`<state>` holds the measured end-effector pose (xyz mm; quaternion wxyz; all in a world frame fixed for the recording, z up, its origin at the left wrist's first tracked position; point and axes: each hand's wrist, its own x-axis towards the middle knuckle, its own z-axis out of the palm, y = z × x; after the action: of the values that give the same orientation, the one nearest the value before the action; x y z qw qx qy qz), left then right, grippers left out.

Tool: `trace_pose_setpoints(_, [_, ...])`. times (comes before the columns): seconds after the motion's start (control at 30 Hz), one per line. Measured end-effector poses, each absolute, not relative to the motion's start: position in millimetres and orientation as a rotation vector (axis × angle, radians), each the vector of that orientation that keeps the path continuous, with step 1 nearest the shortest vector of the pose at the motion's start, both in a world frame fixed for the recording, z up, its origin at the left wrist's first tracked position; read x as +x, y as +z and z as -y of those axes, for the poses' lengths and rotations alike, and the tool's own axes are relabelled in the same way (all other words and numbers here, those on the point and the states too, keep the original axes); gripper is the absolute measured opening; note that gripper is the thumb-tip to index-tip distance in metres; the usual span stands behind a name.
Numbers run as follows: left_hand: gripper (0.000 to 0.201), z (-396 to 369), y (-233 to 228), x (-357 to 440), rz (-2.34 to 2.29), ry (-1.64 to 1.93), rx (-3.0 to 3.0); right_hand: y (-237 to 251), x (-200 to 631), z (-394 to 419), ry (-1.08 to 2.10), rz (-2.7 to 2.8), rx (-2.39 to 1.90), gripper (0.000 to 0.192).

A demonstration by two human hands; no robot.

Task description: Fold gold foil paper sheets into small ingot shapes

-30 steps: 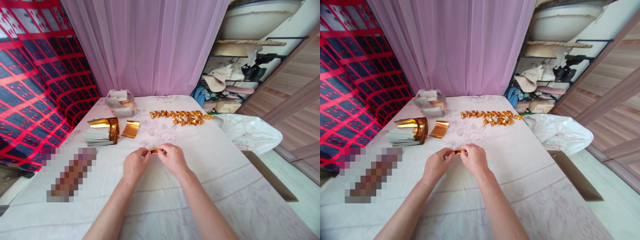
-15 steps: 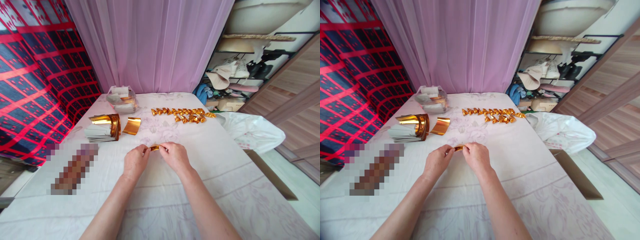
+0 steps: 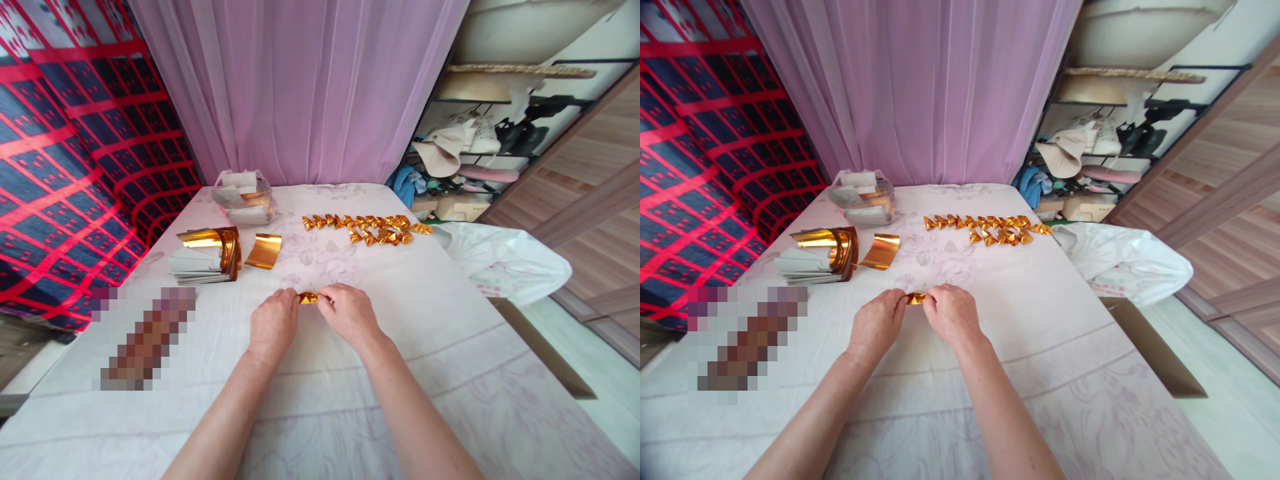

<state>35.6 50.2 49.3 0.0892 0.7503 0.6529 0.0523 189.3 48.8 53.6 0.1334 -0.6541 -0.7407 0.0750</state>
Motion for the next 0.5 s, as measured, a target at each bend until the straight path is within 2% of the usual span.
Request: trace_pose_setpoints(0.5, [0.026,-53.3,45.0,34.6,-1.925,0.234,2.136,44.5,190.3,-51.0,0.284,2.071,-1.747,0.022])
